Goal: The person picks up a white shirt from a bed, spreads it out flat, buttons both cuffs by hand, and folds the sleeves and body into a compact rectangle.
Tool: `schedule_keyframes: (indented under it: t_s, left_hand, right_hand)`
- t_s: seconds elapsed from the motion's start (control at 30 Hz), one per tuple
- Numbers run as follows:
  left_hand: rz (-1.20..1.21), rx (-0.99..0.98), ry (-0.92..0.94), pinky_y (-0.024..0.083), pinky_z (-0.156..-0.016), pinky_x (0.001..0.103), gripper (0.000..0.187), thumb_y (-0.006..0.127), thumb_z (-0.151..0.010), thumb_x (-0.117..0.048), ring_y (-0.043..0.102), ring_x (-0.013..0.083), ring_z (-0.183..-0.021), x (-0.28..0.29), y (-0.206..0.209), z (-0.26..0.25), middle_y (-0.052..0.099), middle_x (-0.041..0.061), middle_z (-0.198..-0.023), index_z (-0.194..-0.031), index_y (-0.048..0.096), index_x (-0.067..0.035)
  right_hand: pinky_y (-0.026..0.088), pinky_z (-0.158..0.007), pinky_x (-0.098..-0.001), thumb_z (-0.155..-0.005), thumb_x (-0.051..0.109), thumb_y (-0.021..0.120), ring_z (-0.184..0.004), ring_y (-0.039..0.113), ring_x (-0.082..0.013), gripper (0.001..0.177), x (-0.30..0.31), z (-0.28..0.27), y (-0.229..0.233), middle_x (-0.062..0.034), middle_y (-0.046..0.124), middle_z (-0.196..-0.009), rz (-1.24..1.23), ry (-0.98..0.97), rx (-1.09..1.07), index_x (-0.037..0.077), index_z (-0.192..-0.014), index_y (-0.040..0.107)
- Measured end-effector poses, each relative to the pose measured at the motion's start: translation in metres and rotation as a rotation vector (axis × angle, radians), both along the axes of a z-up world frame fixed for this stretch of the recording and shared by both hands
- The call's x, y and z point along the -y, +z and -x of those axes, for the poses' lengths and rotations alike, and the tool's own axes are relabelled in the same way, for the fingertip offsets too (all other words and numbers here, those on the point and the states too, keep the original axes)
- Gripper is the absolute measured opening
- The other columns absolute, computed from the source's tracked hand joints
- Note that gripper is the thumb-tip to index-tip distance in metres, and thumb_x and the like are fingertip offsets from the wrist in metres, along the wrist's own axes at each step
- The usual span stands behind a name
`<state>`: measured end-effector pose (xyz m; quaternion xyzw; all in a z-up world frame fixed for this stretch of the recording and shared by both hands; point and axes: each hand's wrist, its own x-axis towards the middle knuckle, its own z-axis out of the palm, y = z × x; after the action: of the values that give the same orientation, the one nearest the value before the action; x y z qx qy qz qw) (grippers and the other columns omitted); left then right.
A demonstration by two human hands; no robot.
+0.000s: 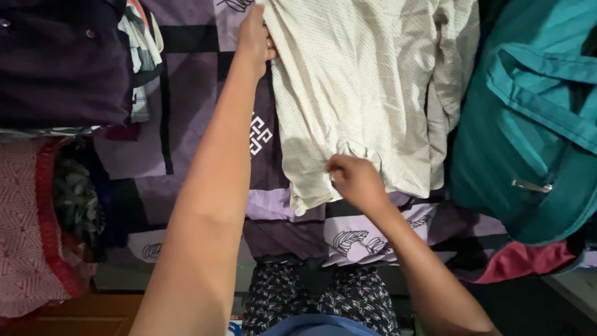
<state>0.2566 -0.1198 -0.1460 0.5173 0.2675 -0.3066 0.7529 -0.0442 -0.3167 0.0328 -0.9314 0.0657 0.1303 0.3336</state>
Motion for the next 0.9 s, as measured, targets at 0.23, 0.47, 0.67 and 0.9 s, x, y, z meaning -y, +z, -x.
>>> schedule_keyframes:
  t_s: [0.23, 0.47, 0.67, 0.9]
  left_hand:
    - [-0.622, 0.392, -0.173, 0.061, -0.041, 0.031, 0.034, 0.076, -0.088, -0.031, 0.070, 0.0147, -0.053, 0.009, 0.027, 0.029, 0.072, 0.008, -0.076, -0.096, 0.072, 0.001]
    - [-0.454, 0.152, -0.196, 0.060, -0.047, 0.035, 0.032, 0.060, -0.098, -0.034, 0.065, 0.0172, -0.054, -0.006, 0.010, 0.028, 0.068, 0.007, -0.074, -0.103, 0.070, -0.004]
    - [-0.738, 0.557, -0.177, 0.050, -0.060, 0.029, 0.041, 0.059, -0.111, -0.037, 0.063, 0.0158, -0.065, -0.014, -0.031, 0.026, 0.072, 0.006, -0.078, -0.101, 0.075, -0.001]
    - [-0.519, 0.346, -0.288, 0.048, -0.039, 0.028, 0.030, 0.074, -0.089, -0.030, 0.062, 0.0107, -0.050, -0.018, 0.033, 0.031, 0.068, 0.003, -0.068, -0.101, 0.076, -0.002]
  right_hand:
    - [0.052, -0.069, -0.0507, -0.070, 0.032, 0.081, -0.082, 0.068, -0.0431, 0.052, 0.022, -0.017, -0.010, -0.0223, 0.071, -0.092, 0.255, -0.016, 0.006, -0.002, -0.106, 0.066]
    - [0.053, -0.077, -0.0385, -0.091, 0.039, 0.072, -0.078, 0.067, -0.0228, 0.045, 0.053, 0.020, -0.026, -0.0166, 0.075, -0.092, -0.381, -0.204, -0.715, 0.002, -0.116, 0.073]
    - [0.052, -0.086, -0.0310, -0.087, 0.039, 0.074, -0.094, 0.066, -0.0160, 0.051, 0.002, 0.034, -0.024, -0.0110, 0.077, -0.107, -0.691, -0.053, -0.768, 0.004, -0.124, 0.068]
    - [0.053, -0.075, -0.0376, -0.087, 0.045, 0.073, -0.083, 0.068, -0.0220, 0.049, 0.030, -0.019, -0.039, -0.0132, 0.075, -0.098, -0.166, 0.178, -0.793, 0.009, -0.121, 0.073]
